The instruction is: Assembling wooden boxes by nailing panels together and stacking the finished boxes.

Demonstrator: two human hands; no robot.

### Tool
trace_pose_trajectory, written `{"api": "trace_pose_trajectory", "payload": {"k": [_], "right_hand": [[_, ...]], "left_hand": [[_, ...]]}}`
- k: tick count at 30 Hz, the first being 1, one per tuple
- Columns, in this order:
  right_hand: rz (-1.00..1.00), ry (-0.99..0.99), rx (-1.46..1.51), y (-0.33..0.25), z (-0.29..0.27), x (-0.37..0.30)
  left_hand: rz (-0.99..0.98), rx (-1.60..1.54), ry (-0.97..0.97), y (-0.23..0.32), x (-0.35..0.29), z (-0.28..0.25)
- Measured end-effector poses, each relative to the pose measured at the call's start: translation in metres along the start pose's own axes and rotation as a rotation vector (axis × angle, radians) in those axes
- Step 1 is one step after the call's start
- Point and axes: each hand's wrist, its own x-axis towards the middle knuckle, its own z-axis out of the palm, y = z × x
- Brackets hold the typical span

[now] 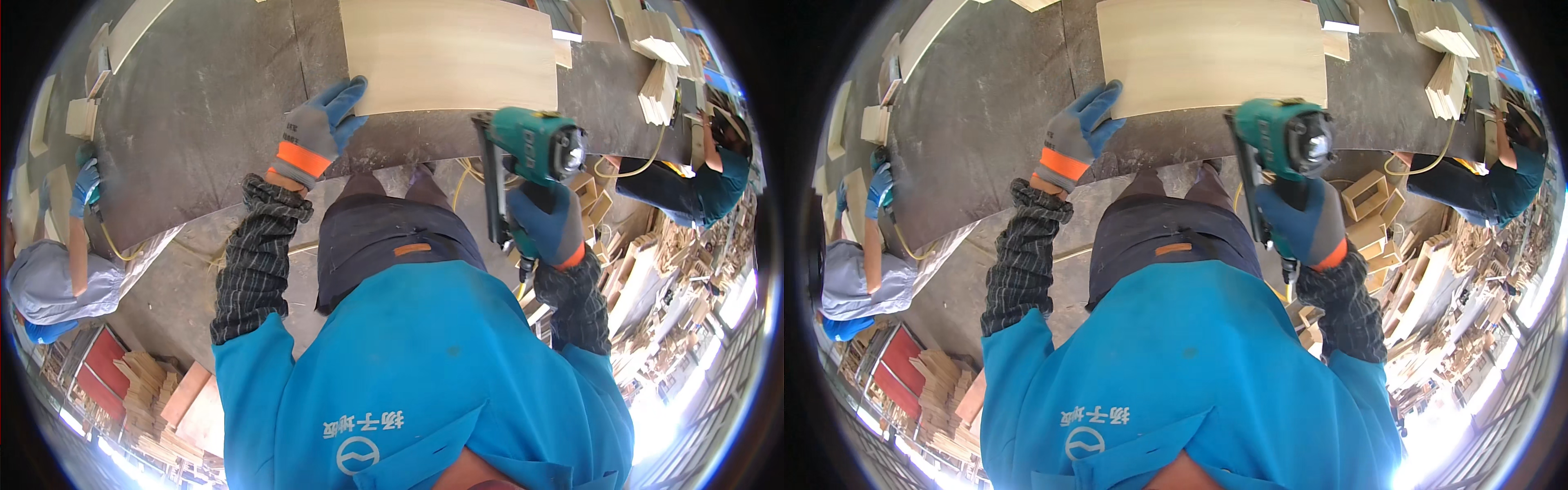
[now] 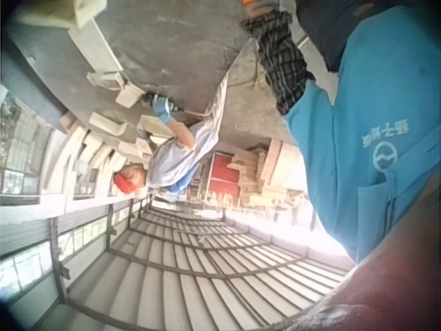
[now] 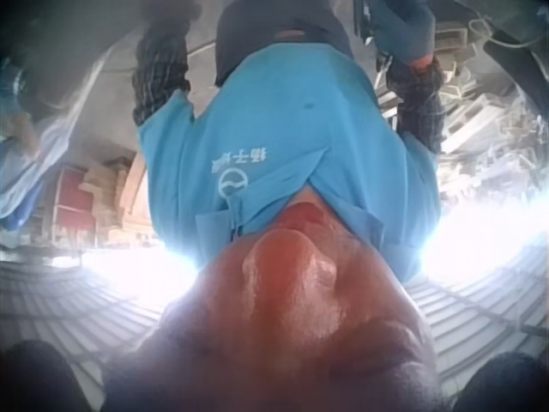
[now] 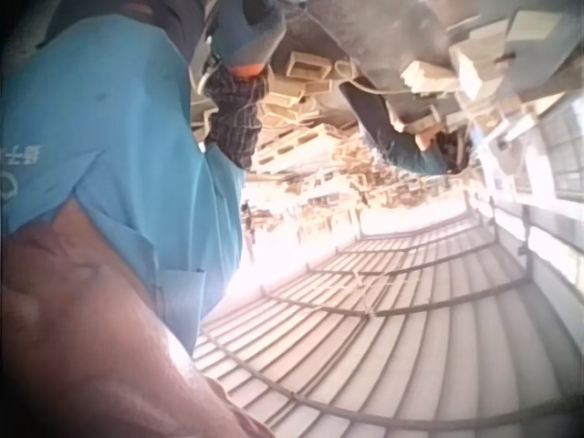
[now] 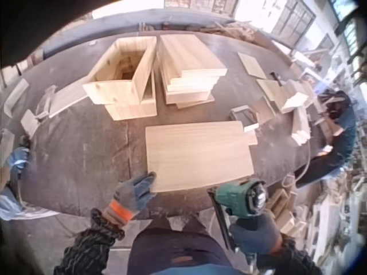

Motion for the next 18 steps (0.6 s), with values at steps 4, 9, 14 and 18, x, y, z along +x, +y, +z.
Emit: {"api": "trace_pose_trajectory", "payload": {"k": [4,9,14,18], "right_hand": [[-0.040,-0.082,-0.039,-0.035,0.046,0.011],[-0.027,-0.167,-0.054,-0.048,0.082,0.028],[-0.016,-0.199,-0.041,-0.056,0.100,0.037],[-0.031,-0.170,-0.068,-0.058,0.108,0.038]], "left_hand": [[0.026,0.033,0.026,0.003,-0.002,-0.004],[0.025,-0.013,-0.002,-0.002,0.000,-0.007],[0.058,-0.006,0.060,-0.005,0.000,-0.004],[0.047,-0.027,0.044,-0.003,0.001,-0.006]]}}
